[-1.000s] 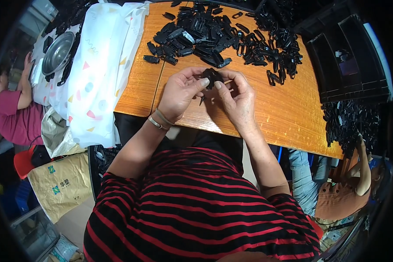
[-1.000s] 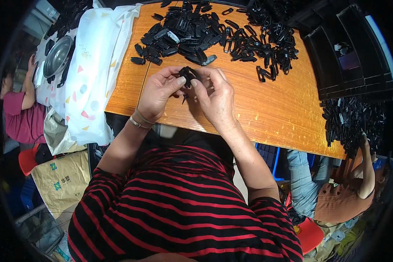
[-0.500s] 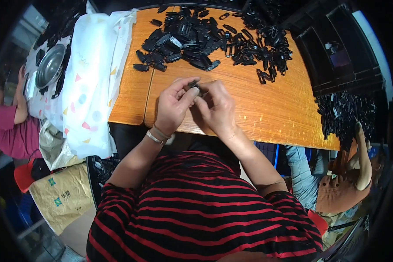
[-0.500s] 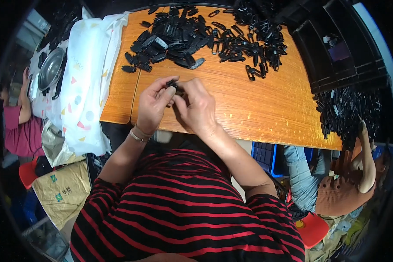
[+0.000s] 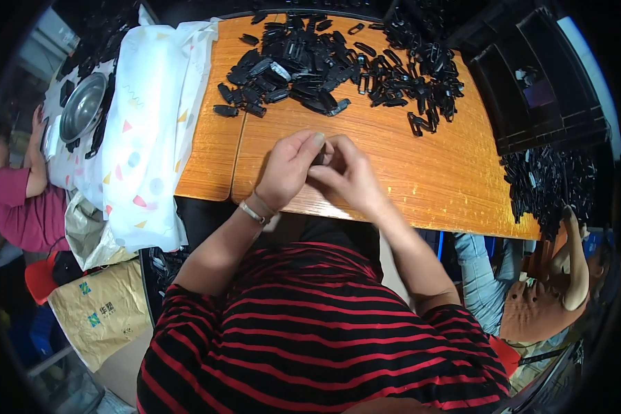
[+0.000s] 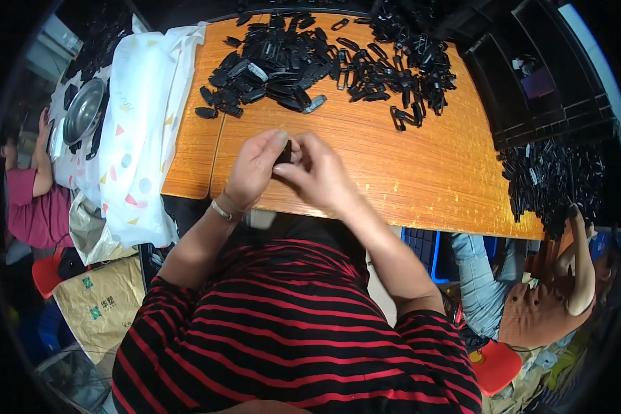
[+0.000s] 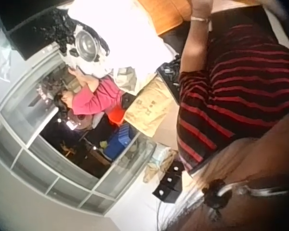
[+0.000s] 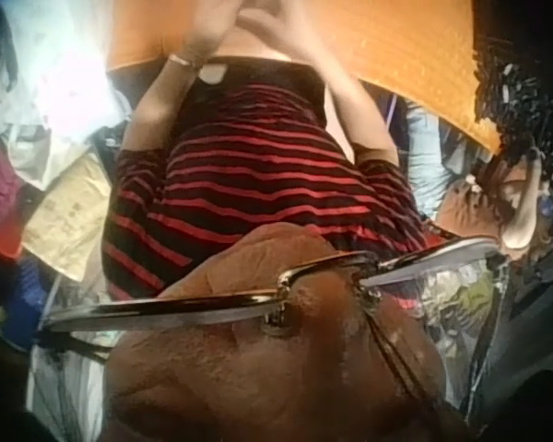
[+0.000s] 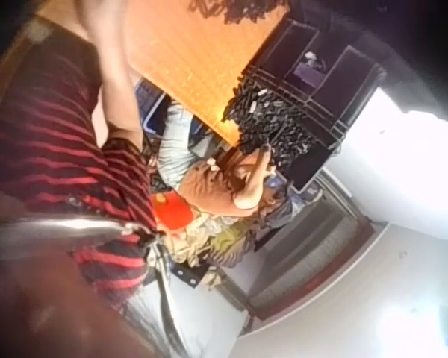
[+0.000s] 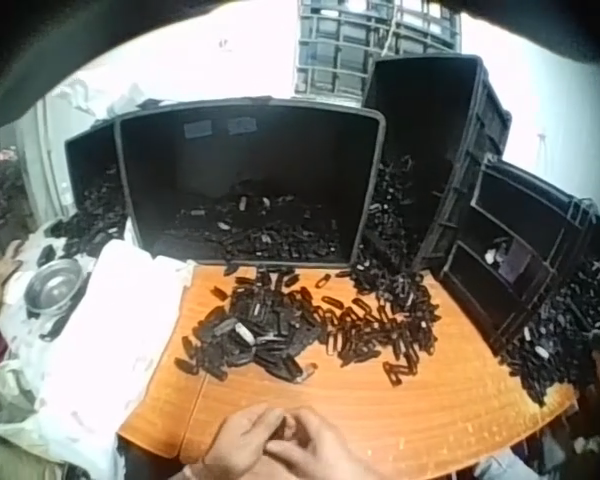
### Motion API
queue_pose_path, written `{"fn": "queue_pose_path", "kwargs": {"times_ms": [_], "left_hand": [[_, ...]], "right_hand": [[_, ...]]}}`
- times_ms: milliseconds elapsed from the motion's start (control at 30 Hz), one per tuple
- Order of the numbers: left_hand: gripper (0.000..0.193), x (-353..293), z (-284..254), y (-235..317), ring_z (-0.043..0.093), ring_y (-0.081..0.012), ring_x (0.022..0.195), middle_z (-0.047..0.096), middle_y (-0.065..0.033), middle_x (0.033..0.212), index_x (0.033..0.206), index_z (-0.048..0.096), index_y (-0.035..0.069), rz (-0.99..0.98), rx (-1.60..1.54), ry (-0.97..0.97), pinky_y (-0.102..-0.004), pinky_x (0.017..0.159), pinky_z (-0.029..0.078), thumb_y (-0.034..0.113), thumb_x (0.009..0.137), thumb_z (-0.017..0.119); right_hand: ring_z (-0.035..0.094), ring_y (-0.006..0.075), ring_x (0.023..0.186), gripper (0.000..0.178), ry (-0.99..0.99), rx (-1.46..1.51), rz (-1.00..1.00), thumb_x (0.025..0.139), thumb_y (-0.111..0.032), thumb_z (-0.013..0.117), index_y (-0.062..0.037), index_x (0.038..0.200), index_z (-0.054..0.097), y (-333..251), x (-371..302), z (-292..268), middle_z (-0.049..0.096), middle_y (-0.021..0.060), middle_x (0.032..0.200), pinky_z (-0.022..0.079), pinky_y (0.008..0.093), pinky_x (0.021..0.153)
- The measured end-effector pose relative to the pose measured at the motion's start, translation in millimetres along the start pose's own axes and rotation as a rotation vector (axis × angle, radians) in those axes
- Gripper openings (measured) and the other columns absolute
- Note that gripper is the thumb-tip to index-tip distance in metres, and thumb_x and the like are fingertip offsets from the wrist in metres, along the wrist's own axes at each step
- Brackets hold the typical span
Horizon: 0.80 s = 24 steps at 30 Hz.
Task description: Manually assembling small black plastic components at a workbench.
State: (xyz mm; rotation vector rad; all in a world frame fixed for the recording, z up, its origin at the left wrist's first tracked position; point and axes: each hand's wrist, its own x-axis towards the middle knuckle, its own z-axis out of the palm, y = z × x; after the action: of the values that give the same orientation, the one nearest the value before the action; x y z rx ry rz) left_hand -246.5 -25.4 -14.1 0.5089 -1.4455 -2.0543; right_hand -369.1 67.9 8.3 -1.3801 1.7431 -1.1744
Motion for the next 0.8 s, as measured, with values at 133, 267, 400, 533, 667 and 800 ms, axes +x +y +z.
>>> {"fn": "queue_pose_path", "kwargs": {"times_ms": [133, 267, 400, 533, 667, 800], "left_hand": [[0.02, 35, -21, 18, 0.053, -0.0071, 0.072, 0.058, -0.0011, 0.078, 0.094, 0.059, 0.002, 0.031, 0.334, 0.089, -0.022, 0.065, 0.044, 0.019, 0.099, 0.051], [0.016, 61, -33, 34, 0.061, -0.0178, 0.077, 0.058, -0.0058, 0.081, 0.1, 0.061, 0.004, 0.448, 1.151, 0.171, -0.0306, 0.066, 0.049, 0.01, 0.086, 0.065], [0.024, 75, -42, 32, 0.061, -0.0303, 0.082, 0.058, -0.01, 0.088, 0.1, 0.065, 0.009, 0.518, 1.549, 0.125, -0.037, 0.069, 0.051, 0.006, 0.076, 0.069], [0.026, 66, -46, 28, 0.062, -0.0301, 0.078, 0.059, -0.0098, 0.086, 0.101, 0.067, 0.011, 0.484, 1.53, 0.11, -0.0383, 0.067, 0.051, 0.002, 0.076, 0.067], [0.031, 54, -51, 24, 0.064, -0.0288, 0.077, 0.063, -0.0111, 0.091, 0.107, 0.067, 0.013, 0.442, 1.429, 0.139, -0.0362, 0.065, 0.051, 0.001, 0.078, 0.066], [0.033, 46, -59, 23, 0.062, -0.017, 0.071, 0.068, -0.007, 0.098, 0.115, 0.065, 0.009, 0.33, 0.843, 0.044, -0.0286, 0.06, 0.049, 0.005, 0.083, 0.066]], "right_hand": [[0.062, 0.01, 0.074, 0.02, 0.158, -0.098, 0.119, 0.087, -0.014, 0.068, -0.0014, 0.102, 0.064, 28, 21, -67, 0.066, 0.005, 0.086, 0.051, 0.0264, 0.062], [0.065, 0.0323, 0.082, 0.025, 0.386, -0.907, 0.0, 0.083, -0.016, 0.07, -0.0025, 0.104, 0.064, 40, 53, -119, 0.063, 0.0142, 0.099, 0.052, 0.0414, 0.071], [0.063, 0.0357, 0.083, 0.024, 0.255, -1.108, -0.011, 0.079, -0.014, 0.071, -0.0041, 0.101, 0.065, 52, 68, -127, 0.06, 0.0141, 0.104, 0.052, 0.0433, 0.072], [0.064, 0.0352, 0.083, 0.023, 0.169, -1.105, 0.048, 0.077, -0.012, 0.073, -0.0021, 0.096, 0.064, 42, 64, -121, 0.061, 0.0143, 0.101, 0.051, 0.0425, 0.072], [0.064, 0.0333, 0.082, 0.023, 0.079, -0.936, 0.059, 0.073, -0.007, 0.075, 0.0011, 0.09, 0.062, 27, 58, -111, 0.064, 0.0182, 0.092, 0.051, 0.0415, 0.072], [0.063, 0.0207, 0.067, 0.02, 0.06, -0.69, 0.087, 0.074, 0.0, 0.074, 0.0005, 0.083, 0.056, 28, 50, -102, 0.062, 0.0129, 0.075, 0.049, 0.0341, 0.06]]}}
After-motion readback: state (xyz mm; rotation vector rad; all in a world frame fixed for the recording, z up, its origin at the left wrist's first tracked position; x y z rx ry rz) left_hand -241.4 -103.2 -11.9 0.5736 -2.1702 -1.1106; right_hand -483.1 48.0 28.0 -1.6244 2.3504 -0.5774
